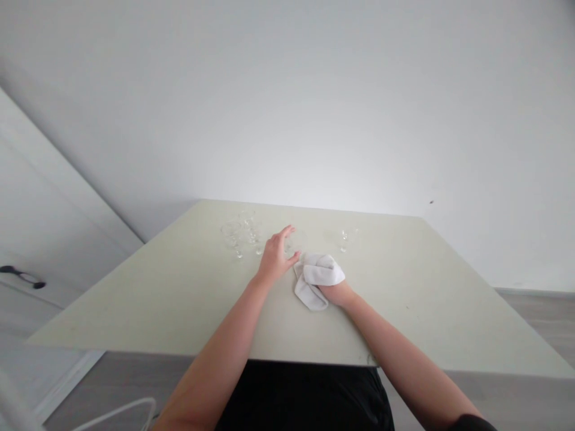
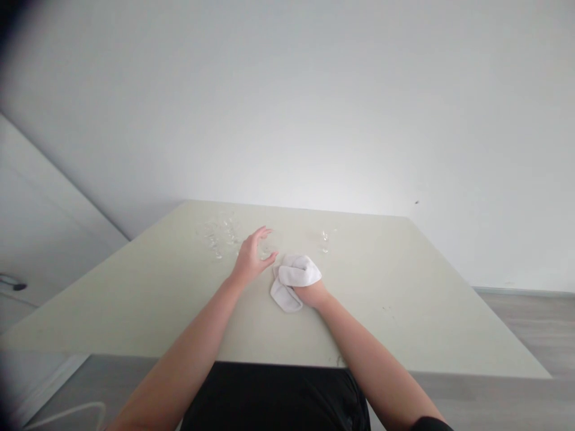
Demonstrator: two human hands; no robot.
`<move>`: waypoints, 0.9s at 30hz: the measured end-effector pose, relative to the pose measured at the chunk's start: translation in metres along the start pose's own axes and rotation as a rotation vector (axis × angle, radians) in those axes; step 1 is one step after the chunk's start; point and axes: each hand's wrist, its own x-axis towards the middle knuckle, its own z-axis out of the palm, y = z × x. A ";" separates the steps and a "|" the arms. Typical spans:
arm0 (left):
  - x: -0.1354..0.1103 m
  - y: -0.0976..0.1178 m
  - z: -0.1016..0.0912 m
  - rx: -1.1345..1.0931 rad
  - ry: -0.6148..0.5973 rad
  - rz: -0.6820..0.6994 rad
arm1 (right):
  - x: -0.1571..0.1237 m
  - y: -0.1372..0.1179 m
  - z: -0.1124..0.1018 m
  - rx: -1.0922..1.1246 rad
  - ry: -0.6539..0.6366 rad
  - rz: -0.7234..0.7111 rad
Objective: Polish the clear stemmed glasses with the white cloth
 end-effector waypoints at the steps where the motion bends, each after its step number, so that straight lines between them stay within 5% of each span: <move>1: -0.001 0.004 0.000 0.014 -0.012 0.020 | 0.001 -0.003 0.000 0.005 -0.003 -0.019; 8: -0.006 0.024 0.003 -0.045 -0.238 0.201 | -0.009 0.005 0.001 -0.081 -0.037 -0.104; 17: -0.008 0.023 0.004 -0.247 -0.270 0.006 | -0.014 0.008 0.001 -0.054 -0.037 -0.057; 22: -0.008 0.028 -0.003 -0.318 -0.399 0.050 | -0.011 0.008 0.001 -0.132 0.083 0.031; 27: -0.007 0.031 -0.007 -0.316 -0.460 0.097 | -0.005 0.006 0.000 0.123 0.103 0.141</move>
